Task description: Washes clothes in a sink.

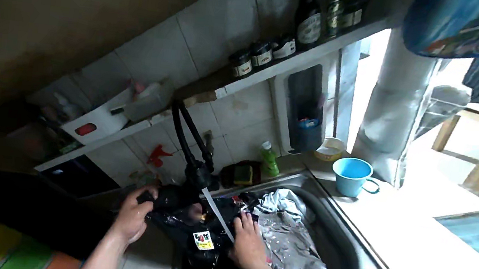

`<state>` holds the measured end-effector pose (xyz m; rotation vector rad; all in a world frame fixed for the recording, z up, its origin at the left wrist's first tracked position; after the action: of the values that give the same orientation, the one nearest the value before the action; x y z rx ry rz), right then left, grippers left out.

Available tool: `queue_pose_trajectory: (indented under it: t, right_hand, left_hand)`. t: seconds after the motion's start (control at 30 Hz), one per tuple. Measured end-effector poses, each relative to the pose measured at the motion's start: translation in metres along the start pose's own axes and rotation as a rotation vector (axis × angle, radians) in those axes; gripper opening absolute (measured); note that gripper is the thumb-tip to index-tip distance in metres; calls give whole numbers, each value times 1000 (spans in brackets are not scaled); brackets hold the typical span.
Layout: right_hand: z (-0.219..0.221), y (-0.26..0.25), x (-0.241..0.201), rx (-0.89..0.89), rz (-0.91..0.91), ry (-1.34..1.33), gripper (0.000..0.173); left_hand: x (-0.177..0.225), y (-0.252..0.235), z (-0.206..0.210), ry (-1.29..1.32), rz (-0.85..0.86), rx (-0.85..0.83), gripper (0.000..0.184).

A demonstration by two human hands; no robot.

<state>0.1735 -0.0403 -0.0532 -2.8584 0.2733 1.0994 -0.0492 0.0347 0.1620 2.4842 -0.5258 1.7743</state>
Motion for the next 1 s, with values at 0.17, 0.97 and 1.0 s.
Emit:
queue_pose_trajectory:
  t: [0.17, 0.97, 1.0]
  right_hand:
    - [-20, -11, 6, -23, 147, -414, 29]
    - [-91, 4, 78, -373, 149, -78, 62]
    - [-80, 6, 77, -362, 175, -131, 73]
  left_hand:
    - [-32, 12, -21, 181, -46, 200, 35]
    - [-60, 25, 87, -779, -161, -254, 66]
    - [-62, 25, 96, -768, -164, -288, 75]
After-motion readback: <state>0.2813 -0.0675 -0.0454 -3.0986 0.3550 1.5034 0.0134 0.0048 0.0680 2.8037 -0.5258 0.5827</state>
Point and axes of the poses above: each hand's wrist, its own y-axis away from the middle knuckle, its own z-axis out of the palm, x = y × z, the point moved 1 cm from there along -y, towards the middle knuckle, and after that the axes turned 2 degrees about -z, right-handed, at the moved point
